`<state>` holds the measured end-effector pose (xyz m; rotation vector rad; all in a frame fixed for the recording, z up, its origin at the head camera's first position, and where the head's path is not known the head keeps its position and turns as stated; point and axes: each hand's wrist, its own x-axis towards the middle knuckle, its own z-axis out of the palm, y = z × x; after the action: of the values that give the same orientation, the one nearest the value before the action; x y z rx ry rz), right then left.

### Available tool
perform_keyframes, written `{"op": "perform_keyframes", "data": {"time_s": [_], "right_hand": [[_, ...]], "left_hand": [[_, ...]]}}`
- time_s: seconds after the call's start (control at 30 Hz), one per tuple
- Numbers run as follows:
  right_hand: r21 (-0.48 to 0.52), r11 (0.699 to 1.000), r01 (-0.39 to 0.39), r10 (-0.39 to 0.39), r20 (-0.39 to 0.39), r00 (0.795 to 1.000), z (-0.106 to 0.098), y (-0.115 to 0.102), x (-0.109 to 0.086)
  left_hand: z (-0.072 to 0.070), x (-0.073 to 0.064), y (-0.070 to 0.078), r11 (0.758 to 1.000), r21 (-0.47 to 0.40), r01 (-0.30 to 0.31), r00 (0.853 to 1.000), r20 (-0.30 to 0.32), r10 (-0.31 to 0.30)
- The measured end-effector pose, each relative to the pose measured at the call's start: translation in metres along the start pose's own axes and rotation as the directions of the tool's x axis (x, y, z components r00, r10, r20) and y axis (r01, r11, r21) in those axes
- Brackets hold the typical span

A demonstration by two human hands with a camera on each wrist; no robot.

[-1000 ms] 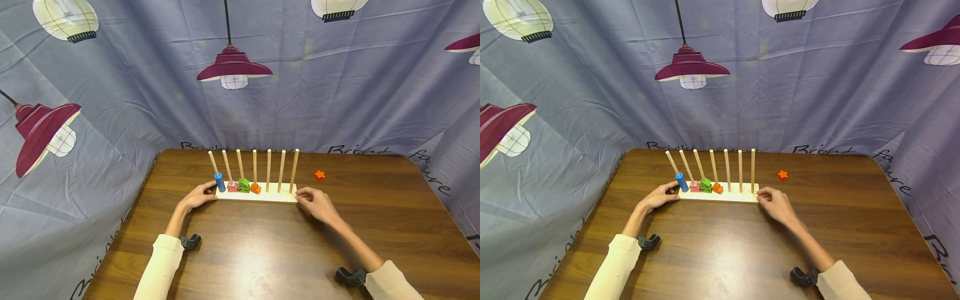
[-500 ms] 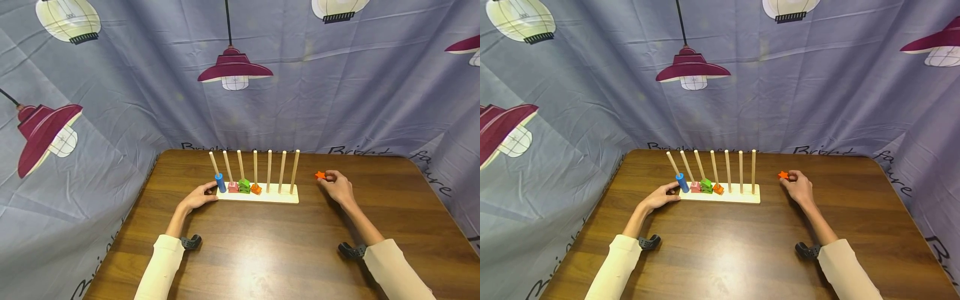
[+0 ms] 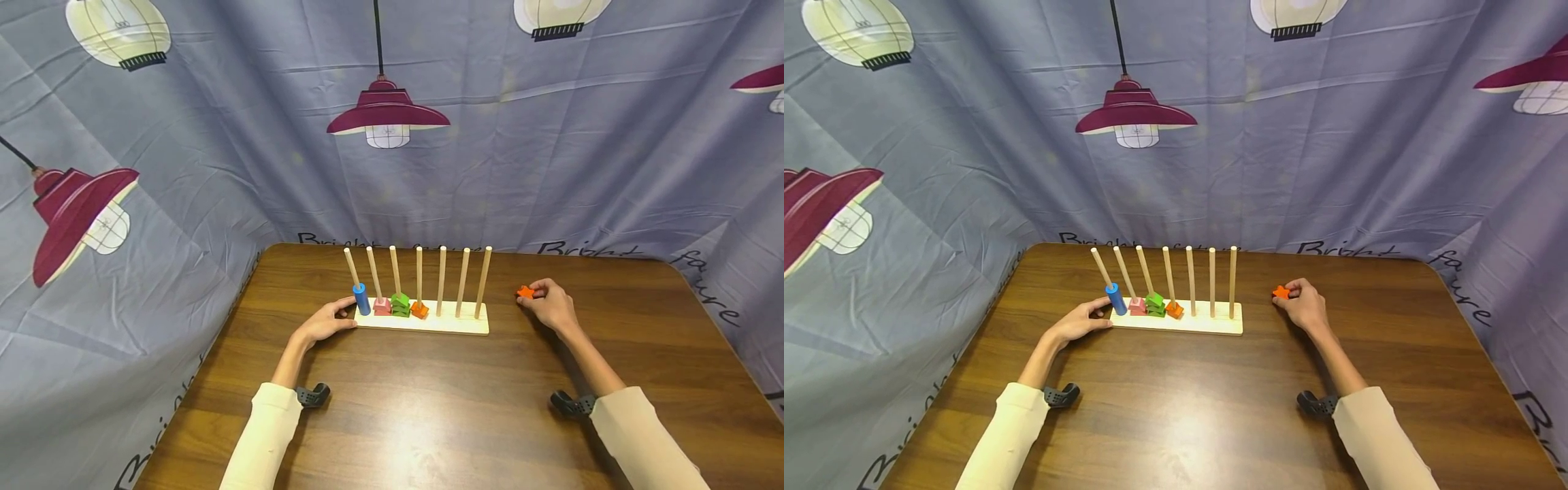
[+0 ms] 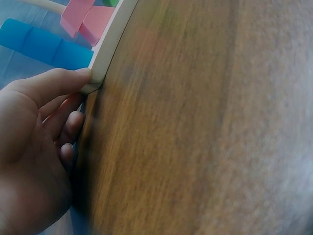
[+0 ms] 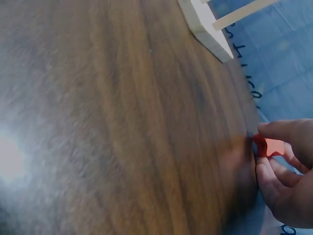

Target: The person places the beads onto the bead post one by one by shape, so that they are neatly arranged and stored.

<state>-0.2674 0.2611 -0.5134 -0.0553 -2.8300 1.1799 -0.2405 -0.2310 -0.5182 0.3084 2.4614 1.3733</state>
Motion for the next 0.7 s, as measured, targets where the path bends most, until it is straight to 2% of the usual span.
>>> {"op": "perform_keyframes", "data": {"time_s": [0.17,0.4,0.57,0.7], "right_hand": [[-0.001,1.000,-0.006,0.006,-0.012,1.000,-0.0010,0.0005,-0.0015],[-0.021,0.998,0.068,-0.068,-0.011,0.998,-0.0004,0.0058,-0.0012],[-0.031,0.996,0.088,-0.090,-0.060,0.994,-0.0005,0.0082,-0.0031],[-0.030,0.988,0.149,-0.151,-0.126,0.980,-0.0037,0.0022,-0.0060]], "left_hand": [[0.0001,0.0001,0.0007,1.000,0.006,-0.005,1.000,-0.005,0.005],[0.0003,0.0004,0.0010,1.000,0.002,0.001,1.000,-0.004,-0.001],[-0.0002,0.0005,0.0013,1.000,0.008,-0.003,1.000,-0.004,0.003],[0.0001,0.0000,0.0011,1.000,0.015,-0.011,1.000,-0.007,0.011]]}}
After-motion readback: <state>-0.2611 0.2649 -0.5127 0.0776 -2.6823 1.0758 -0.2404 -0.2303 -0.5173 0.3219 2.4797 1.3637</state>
